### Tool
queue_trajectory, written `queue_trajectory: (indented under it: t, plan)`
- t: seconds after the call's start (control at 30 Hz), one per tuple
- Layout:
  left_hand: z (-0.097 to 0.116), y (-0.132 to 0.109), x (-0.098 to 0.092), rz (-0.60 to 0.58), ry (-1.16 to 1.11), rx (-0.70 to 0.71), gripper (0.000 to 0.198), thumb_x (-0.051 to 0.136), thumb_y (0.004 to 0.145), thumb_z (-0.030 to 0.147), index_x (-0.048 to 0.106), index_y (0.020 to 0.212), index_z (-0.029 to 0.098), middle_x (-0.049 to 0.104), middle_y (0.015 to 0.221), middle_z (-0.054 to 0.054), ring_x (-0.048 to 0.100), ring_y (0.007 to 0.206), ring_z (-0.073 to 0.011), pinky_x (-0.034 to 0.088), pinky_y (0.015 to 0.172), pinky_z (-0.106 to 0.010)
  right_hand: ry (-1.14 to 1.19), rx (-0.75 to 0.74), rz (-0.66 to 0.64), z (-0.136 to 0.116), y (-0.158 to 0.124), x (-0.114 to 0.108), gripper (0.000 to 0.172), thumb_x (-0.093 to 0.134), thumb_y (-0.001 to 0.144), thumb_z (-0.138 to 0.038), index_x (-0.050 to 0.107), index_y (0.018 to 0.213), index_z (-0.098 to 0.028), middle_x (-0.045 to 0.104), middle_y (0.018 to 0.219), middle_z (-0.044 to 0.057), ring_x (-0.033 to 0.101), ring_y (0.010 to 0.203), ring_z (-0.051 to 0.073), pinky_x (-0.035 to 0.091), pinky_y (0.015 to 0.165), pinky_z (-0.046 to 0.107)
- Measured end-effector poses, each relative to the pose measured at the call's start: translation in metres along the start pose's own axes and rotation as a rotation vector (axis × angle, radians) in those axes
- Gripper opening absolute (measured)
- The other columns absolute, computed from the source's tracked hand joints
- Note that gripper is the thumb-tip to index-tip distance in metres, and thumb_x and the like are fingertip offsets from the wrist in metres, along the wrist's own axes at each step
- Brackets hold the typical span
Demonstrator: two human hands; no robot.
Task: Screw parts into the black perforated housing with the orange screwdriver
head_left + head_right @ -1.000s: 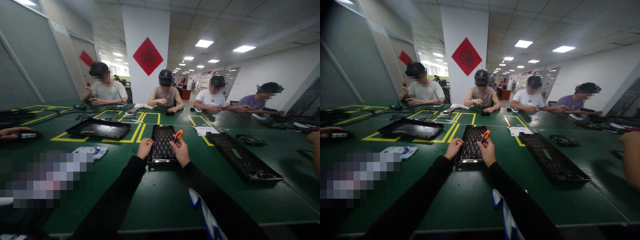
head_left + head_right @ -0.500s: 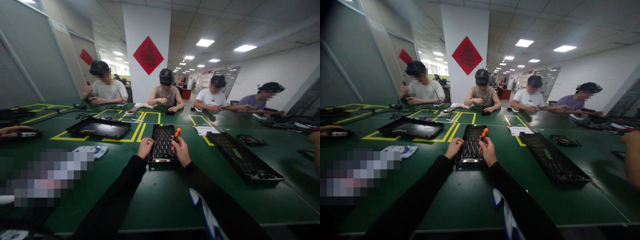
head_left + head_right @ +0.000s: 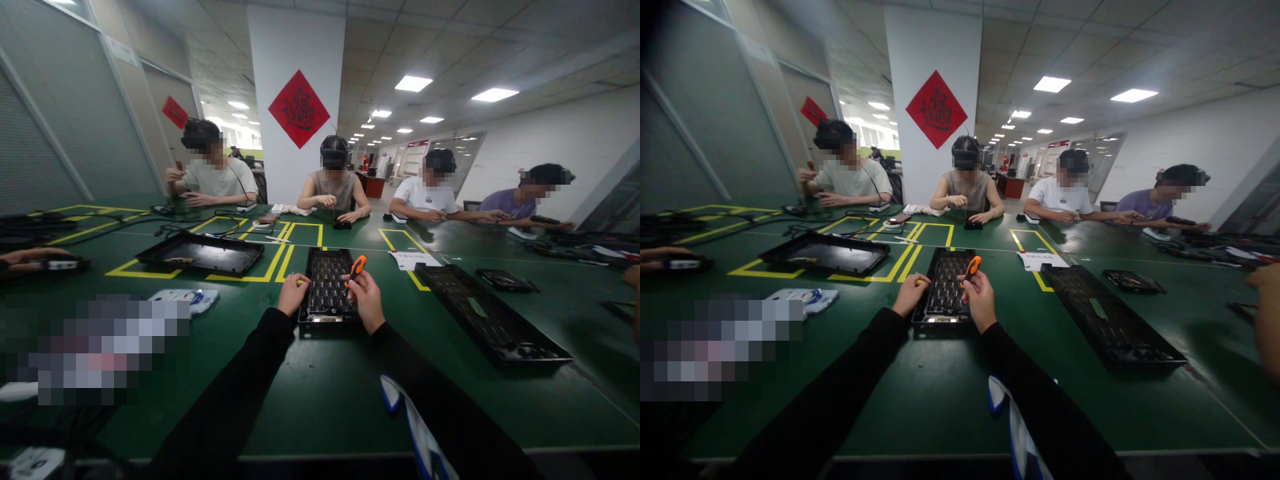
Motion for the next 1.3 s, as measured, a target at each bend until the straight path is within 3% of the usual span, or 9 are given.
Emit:
queue_trajectory:
  t: [0.1, 0.3, 0.57, 0.93, 1.13, 1.3]
  plan:
    - [0.0006, -0.0002, -0.0003, 0.000, -0.007, -0.002, 0.016, 0.046, 0.069, 0.020, 0.061, 0.072, 0.016, 0.052, 0.081, -0.003, 0.049, 0.068, -0.0104, 0.041, 0.073, -0.025, -0.007, 0.021, -0.022, 0.0005, -0.0014, 0.0030, 0.037, 0.052, 0.075, -0.033, 0.048, 0.109, -0.019, 0.060, 0.090, 0.004, 0.043, 0.044, 0.004, 0.037, 0.040, 0.019]
    - [-0.0005, 0.0001, 0.0002, -0.002, -0.017, -0.020, 0.016, 0.046, 0.070, 0.018, 0.061, 0.073, 0.015, 0.052, 0.083, -0.003, 0.049, 0.068, -0.0100, 0.042, 0.074, -0.026, -0.101, 0.030, -0.020, -0.0008, -0.0030, 0.0042, 0.040, 0.056, 0.073, -0.037, 0.053, 0.108, -0.018, 0.049, 0.061, -0.004, 0.040, 0.043, 0.005, 0.034, 0.039, 0.018]
    - [0.0012, -0.0009, -0.0009, 0.008, -0.016, -0.011, 0.016, 0.047, 0.070, 0.019, 0.062, 0.072, 0.015, 0.053, 0.080, -0.003, 0.049, 0.068, -0.0101, 0.042, 0.074, -0.025, -0.028, -0.019, -0.009, -0.0047, -0.0021, 0.0031, 0.037, 0.048, 0.078, -0.032, 0.045, 0.113, -0.022, 0.059, 0.095, 0.004, 0.042, 0.045, 0.004, 0.037, 0.041, 0.019]
    - [-0.0023, 0.0006, 0.0011, -0.003, -0.015, -0.017, 0.015, 0.047, 0.070, 0.019, 0.061, 0.073, 0.015, 0.050, 0.079, -0.002, 0.048, 0.065, -0.0096, 0.042, 0.073, -0.025, -0.062, 0.015, -0.016, -0.0009, -0.0034, 0.0062, 0.037, 0.053, 0.074, -0.037, 0.051, 0.106, -0.018, 0.059, 0.088, 0.004, 0.044, 0.047, 0.005, 0.037, 0.041, 0.019]
    - [-0.0011, 0.0002, 0.0007, -0.001, -0.029, -0.024, 0.014, 0.048, 0.069, 0.017, 0.062, 0.072, 0.015, 0.051, 0.080, -0.003, 0.049, 0.068, -0.0105, 0.043, 0.072, -0.026, -0.081, 0.005, -0.013, -0.0027, -0.0045, 0.0052, 0.041, 0.052, 0.076, -0.037, 0.050, 0.113, -0.020, 0.050, 0.067, -0.003, 0.042, 0.047, 0.006, 0.037, 0.041, 0.019]
    - [-0.0008, -0.0005, 0.0005, 0.002, -0.020, -0.019, 0.015, 0.047, 0.071, 0.019, 0.061, 0.073, 0.015, 0.051, 0.082, -0.003, 0.049, 0.067, -0.0101, 0.042, 0.073, -0.026, -0.114, -0.036, 0.023, -0.0056, -0.0020, 0.0003, 0.037, 0.054, 0.075, -0.037, 0.054, 0.108, -0.019, 0.056, 0.082, 0.002, 0.052, 0.057, 0.008, 0.044, 0.048, 0.021]
Point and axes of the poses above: each hand's wrist, its own y-axis towards the middle knuckle, its own x-axis out of the palm, z = x × y, the point moved 7 cm from there along y, towards the middle knuckle
